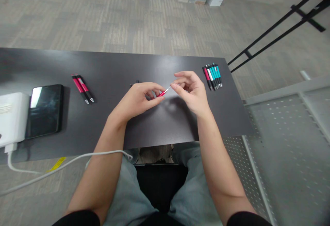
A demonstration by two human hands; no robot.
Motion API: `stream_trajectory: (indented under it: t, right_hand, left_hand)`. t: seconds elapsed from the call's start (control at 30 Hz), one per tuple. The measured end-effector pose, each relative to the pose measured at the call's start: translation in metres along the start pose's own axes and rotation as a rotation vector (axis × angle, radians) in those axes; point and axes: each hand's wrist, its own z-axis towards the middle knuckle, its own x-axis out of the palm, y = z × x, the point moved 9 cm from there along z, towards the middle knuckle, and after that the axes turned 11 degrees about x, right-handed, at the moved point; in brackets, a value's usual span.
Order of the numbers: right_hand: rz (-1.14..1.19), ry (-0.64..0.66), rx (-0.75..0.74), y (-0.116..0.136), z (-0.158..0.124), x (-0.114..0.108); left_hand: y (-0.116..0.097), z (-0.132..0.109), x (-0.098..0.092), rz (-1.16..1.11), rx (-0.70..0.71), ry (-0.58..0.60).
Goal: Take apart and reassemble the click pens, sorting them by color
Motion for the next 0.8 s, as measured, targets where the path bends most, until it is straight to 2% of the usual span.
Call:
stream_trajectory:
  t: [0.13,0.23,0.3,0.43,0.57,0.67,0.8]
  right_hand:
    - [-0.002,0.041,0.005,0.002,0.000,0.012]
    - [-0.014,0.090,0.026,0.001,0.001,0.021]
    - [-0.033,0.140,0.021,0.000,0.000,0.028]
    - [-0.155,0.205,-0.014,-0.004,0.001,0.044]
    - [-0.358,0.246,-0.065,-0.008,0.018,0.077]
    - [-0.518,0.246,-0.094,-0.007,0.040,0.105]
    - [-0.632,0.248,-0.119,-0.005,0.059,0.125]
  left_hand:
    - [0.001,-0.001,-0.002,-0.003,0.002,-0.014]
    - [0.003,-0.005,-0.013,-0.007,-0.029,-0.042]
    - [0.003,-0.009,-0.028,0.007,-0.038,-0.093]
    - [0.007,-0.024,-0.071,0.074,-0.046,-0.267]
    - [0.018,-0.042,-0.108,0.154,-0.081,-0.419]
    - [0.024,-0.050,-0.121,0.170,-0.064,-0.480]
    - [0.028,-0.053,-0.122,0.140,-0.051,-0.480]
